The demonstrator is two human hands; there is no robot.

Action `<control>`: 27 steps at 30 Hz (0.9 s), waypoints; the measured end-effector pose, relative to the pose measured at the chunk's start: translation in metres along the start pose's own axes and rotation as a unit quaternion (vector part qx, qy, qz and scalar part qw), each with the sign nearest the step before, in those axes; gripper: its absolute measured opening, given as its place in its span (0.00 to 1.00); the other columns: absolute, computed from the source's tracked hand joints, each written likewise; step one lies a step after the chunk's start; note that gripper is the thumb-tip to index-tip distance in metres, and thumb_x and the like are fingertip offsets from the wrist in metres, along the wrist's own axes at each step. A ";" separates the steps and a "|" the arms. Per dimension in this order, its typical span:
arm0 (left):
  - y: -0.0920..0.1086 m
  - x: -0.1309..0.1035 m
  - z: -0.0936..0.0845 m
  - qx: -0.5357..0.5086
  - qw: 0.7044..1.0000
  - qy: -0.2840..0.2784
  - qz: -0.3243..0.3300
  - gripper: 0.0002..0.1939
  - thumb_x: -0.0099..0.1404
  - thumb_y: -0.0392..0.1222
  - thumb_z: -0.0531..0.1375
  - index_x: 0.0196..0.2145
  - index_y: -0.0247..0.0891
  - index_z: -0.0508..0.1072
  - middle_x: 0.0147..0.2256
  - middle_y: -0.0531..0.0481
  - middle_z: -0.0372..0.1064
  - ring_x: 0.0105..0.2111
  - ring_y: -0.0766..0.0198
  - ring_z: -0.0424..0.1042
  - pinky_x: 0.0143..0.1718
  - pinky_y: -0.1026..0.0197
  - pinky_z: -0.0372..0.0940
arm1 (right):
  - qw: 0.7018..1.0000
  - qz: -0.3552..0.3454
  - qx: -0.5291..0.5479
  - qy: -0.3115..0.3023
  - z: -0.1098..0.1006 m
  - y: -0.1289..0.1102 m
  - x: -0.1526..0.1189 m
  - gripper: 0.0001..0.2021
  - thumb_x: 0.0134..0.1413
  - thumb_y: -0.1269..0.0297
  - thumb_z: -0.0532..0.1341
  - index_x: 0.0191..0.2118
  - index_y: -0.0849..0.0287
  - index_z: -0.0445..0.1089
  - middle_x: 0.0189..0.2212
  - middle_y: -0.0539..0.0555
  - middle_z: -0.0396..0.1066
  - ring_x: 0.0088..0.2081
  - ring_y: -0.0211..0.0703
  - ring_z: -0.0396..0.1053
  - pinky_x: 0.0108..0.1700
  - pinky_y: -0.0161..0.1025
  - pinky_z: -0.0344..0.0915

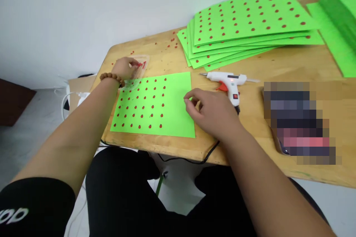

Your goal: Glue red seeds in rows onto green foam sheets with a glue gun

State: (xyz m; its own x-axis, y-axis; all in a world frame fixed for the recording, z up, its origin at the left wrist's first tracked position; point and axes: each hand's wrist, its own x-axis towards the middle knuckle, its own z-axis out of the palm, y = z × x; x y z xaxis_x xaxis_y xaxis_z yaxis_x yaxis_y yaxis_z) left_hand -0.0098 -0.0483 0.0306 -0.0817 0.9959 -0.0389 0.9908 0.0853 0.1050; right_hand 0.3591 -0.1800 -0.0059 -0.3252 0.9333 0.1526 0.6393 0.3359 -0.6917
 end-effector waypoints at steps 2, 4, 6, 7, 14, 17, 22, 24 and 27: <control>-0.001 0.008 0.004 0.002 1.000 0.005 0.020 0.18 0.77 0.38 0.57 0.56 0.34 0.84 0.50 0.41 0.81 0.47 0.53 0.77 0.53 0.54 0.68 | 1.000 -0.013 -0.007 -0.011 0.002 0.000 0.001 0.15 0.64 0.53 0.58 0.44 0.51 0.81 0.33 0.54 0.83 0.32 0.52 0.78 0.37 0.47 0.63; -0.001 0.013 0.006 0.012 1.000 0.012 0.026 0.17 0.77 0.40 0.58 0.53 0.36 0.85 0.49 0.40 0.82 0.48 0.51 0.76 0.54 0.53 0.68 | 1.000 -0.021 -0.012 -0.015 0.003 0.000 0.002 0.16 0.66 0.53 0.57 0.44 0.51 0.81 0.33 0.53 0.83 0.32 0.51 0.77 0.37 0.46 0.62; 0.001 0.016 0.006 0.030 0.999 0.011 0.010 0.17 0.77 0.43 0.57 0.51 0.37 0.86 0.45 0.39 0.82 0.45 0.50 0.76 0.50 0.52 0.68 | 1.000 -0.024 -0.012 -0.014 0.004 0.000 0.002 0.15 0.66 0.53 0.57 0.44 0.51 0.81 0.33 0.52 0.83 0.32 0.51 0.77 0.37 0.46 0.62; 0.003 0.017 0.006 0.042 0.999 0.010 0.001 0.18 0.77 0.45 0.57 0.49 0.37 0.86 0.44 0.39 0.81 0.44 0.49 0.76 0.48 0.52 0.68 | 1.000 -0.023 -0.010 -0.014 0.004 0.000 0.002 0.15 0.67 0.54 0.57 0.44 0.50 0.81 0.34 0.52 0.83 0.32 0.50 0.77 0.37 0.46 0.62; 0.018 0.022 0.001 0.117 0.993 0.003 0.020 0.16 0.75 0.42 0.57 0.47 0.38 0.85 0.51 0.37 0.80 0.45 0.48 0.76 0.43 0.51 0.63 | 0.999 -0.021 -0.009 -0.026 0.001 -0.003 0.002 0.15 0.67 0.54 0.57 0.44 0.51 0.80 0.34 0.52 0.84 0.32 0.50 0.77 0.36 0.45 0.60; 0.021 0.024 0.000 0.113 0.993 -0.010 -0.015 0.14 0.76 0.43 0.59 0.45 0.35 0.83 0.44 0.41 0.80 0.44 0.54 0.74 0.43 0.53 0.61 | 0.999 -0.022 -0.008 -0.025 0.002 -0.003 0.002 0.14 0.67 0.54 0.58 0.44 0.51 0.81 0.32 0.52 0.83 0.32 0.49 0.77 0.36 0.45 0.60; 0.025 0.015 -0.005 0.059 0.998 0.024 -0.029 0.17 0.78 0.46 0.58 0.53 0.31 0.80 0.49 0.45 0.81 0.45 0.60 0.71 0.46 0.57 0.63 | 0.999 -0.021 -0.008 -0.027 0.002 -0.003 0.003 0.14 0.68 0.56 0.58 0.45 0.51 0.81 0.33 0.52 0.83 0.33 0.49 0.77 0.36 0.44 0.60; 0.030 0.007 -0.008 0.025 0.999 0.038 -0.011 0.15 0.77 0.43 0.59 0.52 0.31 0.80 0.50 0.42 0.81 0.45 0.60 0.72 0.48 0.57 0.66 | 0.999 -0.011 -0.020 -0.043 0.002 -0.003 0.003 0.14 0.69 0.56 0.58 0.46 0.51 0.81 0.33 0.52 0.83 0.34 0.50 0.77 0.35 0.44 0.59; 0.043 -0.009 -0.012 -0.021 0.998 0.049 0.030 0.13 0.76 0.41 0.59 0.49 0.32 0.81 0.50 0.41 0.81 0.45 0.59 0.74 0.51 0.55 0.69 | 0.996 -0.003 -0.057 -0.066 0.003 -0.002 0.003 0.13 0.70 0.56 0.59 0.47 0.50 0.81 0.34 0.51 0.83 0.36 0.52 0.78 0.33 0.44 0.56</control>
State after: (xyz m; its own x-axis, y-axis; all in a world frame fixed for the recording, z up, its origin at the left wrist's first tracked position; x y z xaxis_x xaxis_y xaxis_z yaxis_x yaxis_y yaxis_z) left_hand 0.0324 -0.0532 0.0471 -0.0344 0.9973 0.0654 0.9890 0.0246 0.1458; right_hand 0.3545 -0.1778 -0.0061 -0.4131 0.9089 0.0560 0.7104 0.3602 -0.6047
